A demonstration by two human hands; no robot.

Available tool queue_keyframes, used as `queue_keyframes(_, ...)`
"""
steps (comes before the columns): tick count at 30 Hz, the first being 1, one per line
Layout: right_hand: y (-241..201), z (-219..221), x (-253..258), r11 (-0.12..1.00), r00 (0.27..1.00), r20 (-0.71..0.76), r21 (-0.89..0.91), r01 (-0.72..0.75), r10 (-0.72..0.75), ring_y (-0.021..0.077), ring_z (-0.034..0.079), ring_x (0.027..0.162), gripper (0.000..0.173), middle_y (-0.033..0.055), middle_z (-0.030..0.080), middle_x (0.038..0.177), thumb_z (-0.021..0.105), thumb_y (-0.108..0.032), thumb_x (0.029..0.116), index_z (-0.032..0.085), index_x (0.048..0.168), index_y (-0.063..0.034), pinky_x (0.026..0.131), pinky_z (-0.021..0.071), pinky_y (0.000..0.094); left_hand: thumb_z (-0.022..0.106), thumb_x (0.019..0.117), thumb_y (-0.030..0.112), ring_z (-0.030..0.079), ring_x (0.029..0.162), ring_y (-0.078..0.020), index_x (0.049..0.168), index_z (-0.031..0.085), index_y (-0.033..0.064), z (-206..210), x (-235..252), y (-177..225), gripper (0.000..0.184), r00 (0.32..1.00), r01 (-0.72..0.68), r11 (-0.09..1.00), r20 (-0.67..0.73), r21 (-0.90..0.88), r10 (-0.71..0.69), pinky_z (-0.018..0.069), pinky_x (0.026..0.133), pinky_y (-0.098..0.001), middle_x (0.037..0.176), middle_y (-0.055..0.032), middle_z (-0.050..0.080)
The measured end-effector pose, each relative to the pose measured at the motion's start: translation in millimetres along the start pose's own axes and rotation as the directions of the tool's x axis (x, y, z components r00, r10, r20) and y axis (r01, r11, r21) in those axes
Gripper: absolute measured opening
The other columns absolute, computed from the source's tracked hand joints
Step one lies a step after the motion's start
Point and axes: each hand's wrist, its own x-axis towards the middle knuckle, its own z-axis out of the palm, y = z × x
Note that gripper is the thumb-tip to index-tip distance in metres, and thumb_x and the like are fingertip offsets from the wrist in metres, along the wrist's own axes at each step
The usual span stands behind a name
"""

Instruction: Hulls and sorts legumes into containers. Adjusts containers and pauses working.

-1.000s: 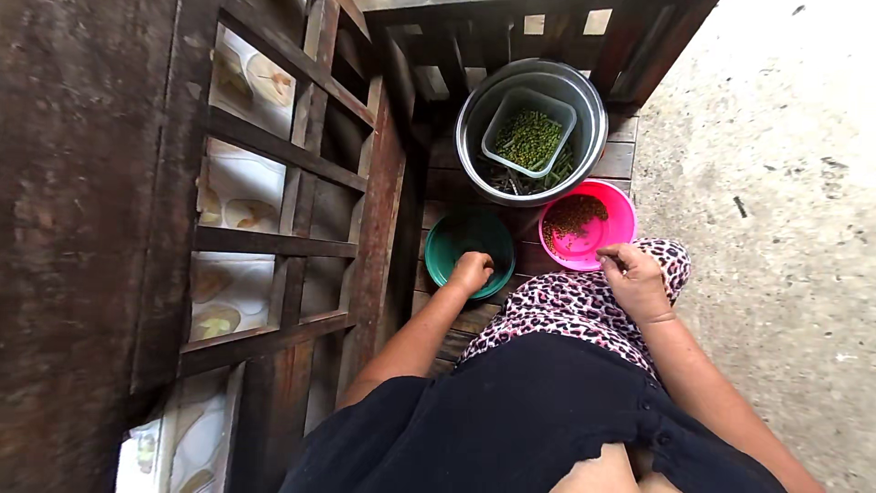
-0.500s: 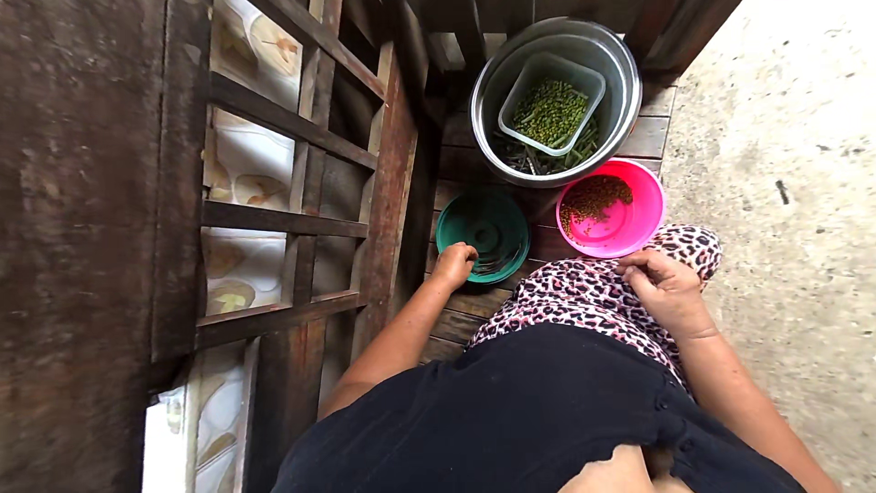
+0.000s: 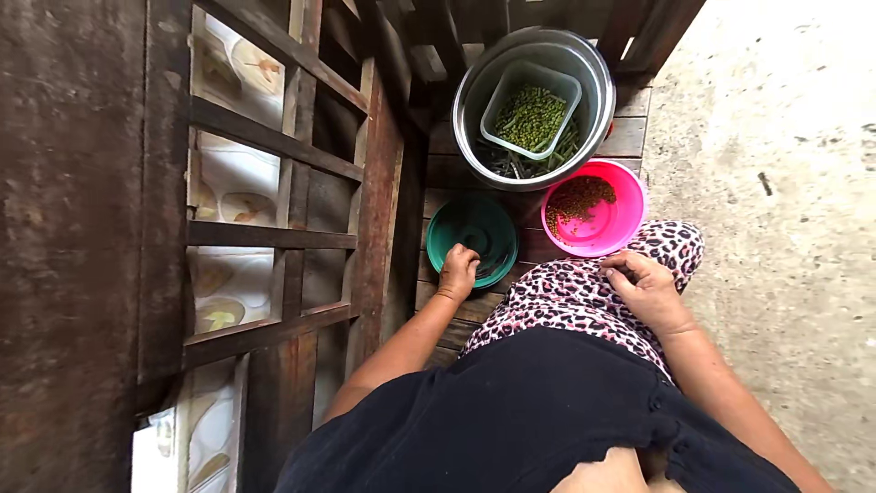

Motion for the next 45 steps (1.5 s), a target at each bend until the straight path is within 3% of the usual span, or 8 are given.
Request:
queue_keyframes(2, -7.8, -0.5, 1.5, 0.998, 0.998, -0.012, 0.028, -0.059, 0.06, 0.0145, 0.066, 0.085, 0.015, 0.0143, 0.07, 0.099, 0.06, -0.005, 0.0953, 0.072, 0.102, 0.0024, 0.08, 0.0557, 0.0312, 0.057, 0.1027, 0.004, 0.065, 0.1, -0.0275, 0.115, 0.065, -0.0064, -14.4, -2.9, 28.4, 0.018, 0.997, 0.081, 0.965, 0.034, -0.25, -0.074, 0.0544, 0.092, -0.0424, 0.114, -0.0206, 0.064)
queue_keyframes(5, -27.5, -4.6, 13.4, 0.984, 0.985, 0.058, 0.065, -0.165, 0.162, 0.0151, 0.067, 0.084, 0.013, 0.0125, 0.071, 0.097, 0.061, -0.004, 0.0981, 0.072, 0.103, 0.0011, 0.081, 0.0576, 0.0354, 0.05, 0.1062, 0.004, 0.065, 0.064, -0.0089, 0.117, 0.053, -0.0033, -20.3, -3.8, 70.3, 0.014, 0.974, 0.212, 0.717, 0.205, -0.664, -0.098, 0.056, 0.062, -0.0242, 0.086, -0.0069, 0.069)
queue_keyframes(8, -53.2, -8.6, 38.5, 0.94, 0.927, 0.222, 0.097, -0.328, 0.301, 0.0145, 0.067, 0.078, 0.016, 0.0103, 0.072, 0.094, 0.058, -0.006, 0.1015, 0.072, 0.105, 0.0002, 0.076, 0.0575, 0.0363, 0.052, 0.1027, -0.003, 0.069, 0.067, -0.0118, 0.114, 0.054, -0.0015, -19.3, -1.0, 109.3, 0.011, 0.929, 0.353, 0.433, 0.365, -0.829, -0.059, 0.0586, 0.065, -0.0257, 0.083, -0.007, 0.071)
queue_keyframes(11, -66.4, -1.2, 56.5, 0.863, 0.874, 0.293, 0.219, -0.456, 0.388, 0.0099, 0.064, 0.069, 0.016, 0.0074, 0.072, 0.09, 0.059, -0.008, 0.1019, 0.071, 0.107, 0.0004, 0.066, 0.0554, 0.0281, 0.052, 0.1014, -0.006, 0.072, 0.07, -0.0143, 0.112, 0.054, -0.0026, -14.6, 4.7, 136.0, 0.012, 0.903, 0.398, 0.353, 0.43, -0.847, 0.012, 0.0603, 0.068, -0.0265, 0.084, -0.0099, 0.073)
queue_keyframes(18, -58.7, 15.6, 50.4, 0.698, 0.866, 0.174, 0.527, -0.485, 0.469, 0.0045, 0.056, 0.058, 0.005, 0.001, 0.064, 0.072, 0.065, 0.004, 0.0933, 0.068, 0.091, -0.0002, 0.055, 0.0472, 0.0195, 0.06, 0.0978, -0.006, 0.071, 0.065, -0.0144, 0.105, 0.058, -0.0048, -1.0, 15.5, 155.6, 0.008, 0.905, 0.369, 0.439, 0.425, -0.819, 0.033, 0.061, 0.064, -0.0267, 0.079, -0.0095, 0.072)
queue_keyframes(30, -49.1, 6.6, 46.5, 0.735, 0.876, 0.123, 0.498, -0.461, 0.466, 0.0028, 0.053, 0.053, 0.01, -0.0009, 0.061, 0.066, 0.067, 0.004, 0.0902, 0.066, 0.083, -0.0023, 0.052, 0.0453, 0.0186, 0.067, 0.0935, -0.006, 0.07, 0.059, -0.0128, 0.096, 0.062, -0.0046, 9.3, 27.5, 159.5, 0.006, 0.896, 0.343, 0.508, 0.438, -0.79, 0.077, 0.0603, 0.059, -0.0251, 0.072, -0.0084, 0.071)
queue_keyframes(37, -47.6, 9.2, 47.1, 0.779, 0.887, 0.114, 0.436, -0.45, 0.448, 0.0042, 0.055, 0.057, 0.015, -0.0001, 0.06, 0.066, 0.066, 0.006, 0.087, 0.062, 0.078, -0.0038, 0.054, 0.0455, 0.0206, 0.07, 0.093, -0.003, 0.068, 0.06, -0.01, 0.095, 0.064, -0.0052, 12.7, 29.7, 154.2, 0.006, 0.899, 0.206, 0.652, 0.403, -0.73, 0.168, 0.0603, 0.06, -0.0245, 0.074, -0.007, 0.07)
queue_keyframes(45, -44.6, 14.4, 46.1, 0.793, 0.902, 0.099, 0.443, -0.419, 0.421, 0.0043, 0.054, 0.056, 0.017, -0.0012, 0.058, 0.063, 0.066, 0.006, 0.0843, 0.061, 0.074, -0.0058, 0.054, 0.0454, 0.0213, 0.068, 0.0958, 0.0, 0.068, 0.059, -0.0095, 0.095, 0.065, -0.0047, 15.1, 31.9, 147.1, 0.005, 0.889, 0.146, 0.676, 0.396, -0.723, 0.23, 0.0601, 0.059, -0.0238, 0.075, -0.0073, 0.071)
